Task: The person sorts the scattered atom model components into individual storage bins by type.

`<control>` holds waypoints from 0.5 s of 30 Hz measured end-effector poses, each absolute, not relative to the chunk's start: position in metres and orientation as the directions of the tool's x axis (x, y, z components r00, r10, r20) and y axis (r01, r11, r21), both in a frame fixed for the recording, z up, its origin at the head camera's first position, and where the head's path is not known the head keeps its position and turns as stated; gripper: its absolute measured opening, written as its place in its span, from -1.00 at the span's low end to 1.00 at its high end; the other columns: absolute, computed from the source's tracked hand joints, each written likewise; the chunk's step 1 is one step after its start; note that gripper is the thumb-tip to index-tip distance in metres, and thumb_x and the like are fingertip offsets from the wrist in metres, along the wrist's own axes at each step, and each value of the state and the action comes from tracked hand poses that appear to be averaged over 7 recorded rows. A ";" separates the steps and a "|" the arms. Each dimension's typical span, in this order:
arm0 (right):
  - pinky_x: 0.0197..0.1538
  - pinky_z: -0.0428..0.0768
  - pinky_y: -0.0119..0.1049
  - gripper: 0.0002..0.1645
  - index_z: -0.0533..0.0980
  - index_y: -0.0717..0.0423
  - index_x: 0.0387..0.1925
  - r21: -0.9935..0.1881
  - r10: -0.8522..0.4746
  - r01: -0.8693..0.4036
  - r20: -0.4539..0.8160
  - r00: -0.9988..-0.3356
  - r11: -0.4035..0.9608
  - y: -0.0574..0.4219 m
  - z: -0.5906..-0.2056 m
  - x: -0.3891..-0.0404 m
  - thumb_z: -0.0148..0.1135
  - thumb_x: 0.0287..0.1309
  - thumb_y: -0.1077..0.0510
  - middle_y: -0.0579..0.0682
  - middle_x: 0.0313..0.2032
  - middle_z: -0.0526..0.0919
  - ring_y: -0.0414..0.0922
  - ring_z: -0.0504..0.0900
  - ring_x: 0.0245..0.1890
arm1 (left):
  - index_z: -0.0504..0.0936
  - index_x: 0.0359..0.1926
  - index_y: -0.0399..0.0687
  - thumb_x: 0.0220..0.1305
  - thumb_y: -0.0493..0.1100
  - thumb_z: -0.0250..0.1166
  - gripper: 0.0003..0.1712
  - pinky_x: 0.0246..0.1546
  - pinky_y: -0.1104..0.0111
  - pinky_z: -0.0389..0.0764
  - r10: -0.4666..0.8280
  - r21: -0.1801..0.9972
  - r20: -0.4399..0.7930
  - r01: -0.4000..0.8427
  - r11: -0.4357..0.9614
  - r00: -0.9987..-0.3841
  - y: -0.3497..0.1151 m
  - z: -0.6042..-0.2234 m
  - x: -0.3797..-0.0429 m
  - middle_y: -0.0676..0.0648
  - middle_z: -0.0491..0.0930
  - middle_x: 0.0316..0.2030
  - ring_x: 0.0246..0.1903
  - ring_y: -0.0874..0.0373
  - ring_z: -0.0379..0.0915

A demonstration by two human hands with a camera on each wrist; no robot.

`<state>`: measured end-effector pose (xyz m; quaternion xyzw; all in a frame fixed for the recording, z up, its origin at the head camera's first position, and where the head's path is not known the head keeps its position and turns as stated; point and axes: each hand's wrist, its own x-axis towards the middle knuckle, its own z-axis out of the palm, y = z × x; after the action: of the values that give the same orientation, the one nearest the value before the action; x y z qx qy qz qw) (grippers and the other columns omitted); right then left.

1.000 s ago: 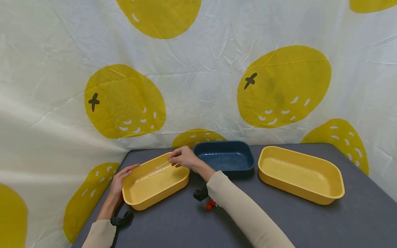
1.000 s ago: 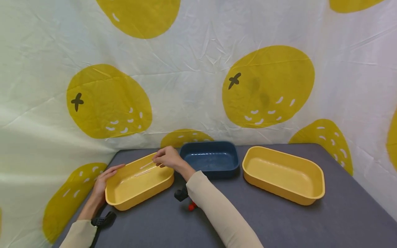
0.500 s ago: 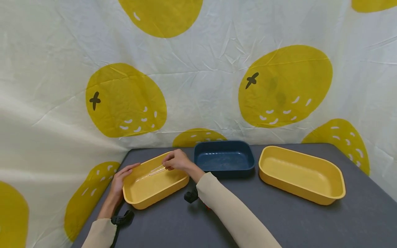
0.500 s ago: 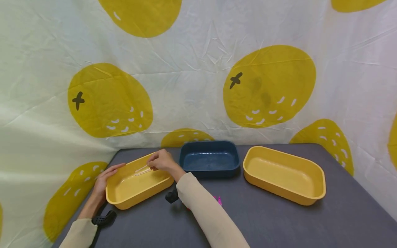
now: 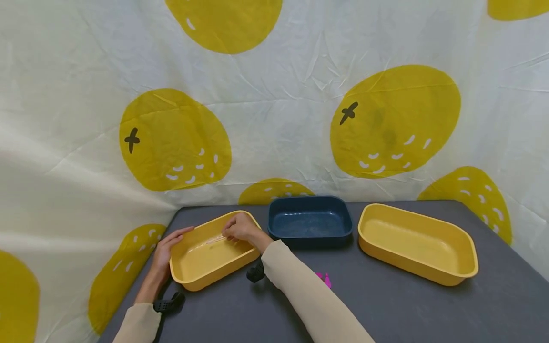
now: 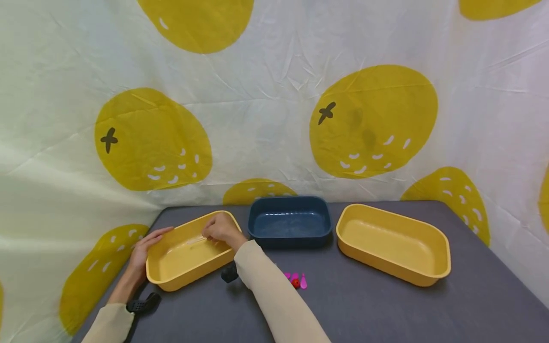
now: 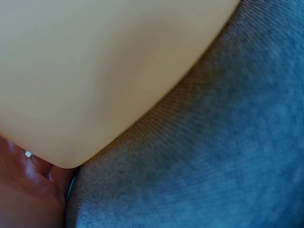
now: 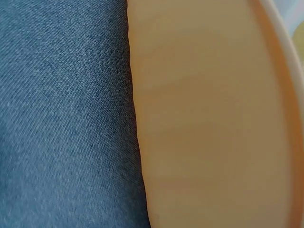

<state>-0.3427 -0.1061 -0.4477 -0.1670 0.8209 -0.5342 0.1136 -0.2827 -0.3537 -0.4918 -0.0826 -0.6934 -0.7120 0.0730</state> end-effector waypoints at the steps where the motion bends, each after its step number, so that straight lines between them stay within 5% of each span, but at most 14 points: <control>1: -0.28 0.69 -0.19 -0.93 0.70 0.21 -0.41 -0.910 -0.391 -0.153 -0.011 -0.920 0.385 -0.107 -0.449 -0.342 0.34 0.08 0.26 0.09 -0.44 0.72 0.04 0.72 -0.35 | 0.29 0.33 -0.41 0.51 -0.17 -0.11 -0.49 0.10 0.54 0.48 0.011 0.975 0.220 0.219 -0.030 -0.975 -0.354 -0.492 -0.282 0.12 0.56 0.15 0.15 0.36 0.44; 15: -0.48 0.62 -0.33 -0.95 0.71 0.16 -0.49 -0.831 -0.341 -0.186 -0.005 -0.940 0.525 -0.110 -0.457 -0.344 0.36 0.01 0.29 -0.02 -0.59 0.65 -0.14 0.58 -0.59 | 0.31 0.32 -0.40 0.51 -0.17 -0.10 -0.50 0.11 0.51 0.50 0.001 0.975 0.221 0.221 -0.029 -0.975 -0.351 -0.494 -0.284 0.07 0.55 0.17 0.15 0.31 0.45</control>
<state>-0.3443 -0.1101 -0.4570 -0.1517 0.8691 -0.4632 0.0838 -0.2844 -0.3509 -0.4941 -0.0804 -0.6924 -0.7129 0.0771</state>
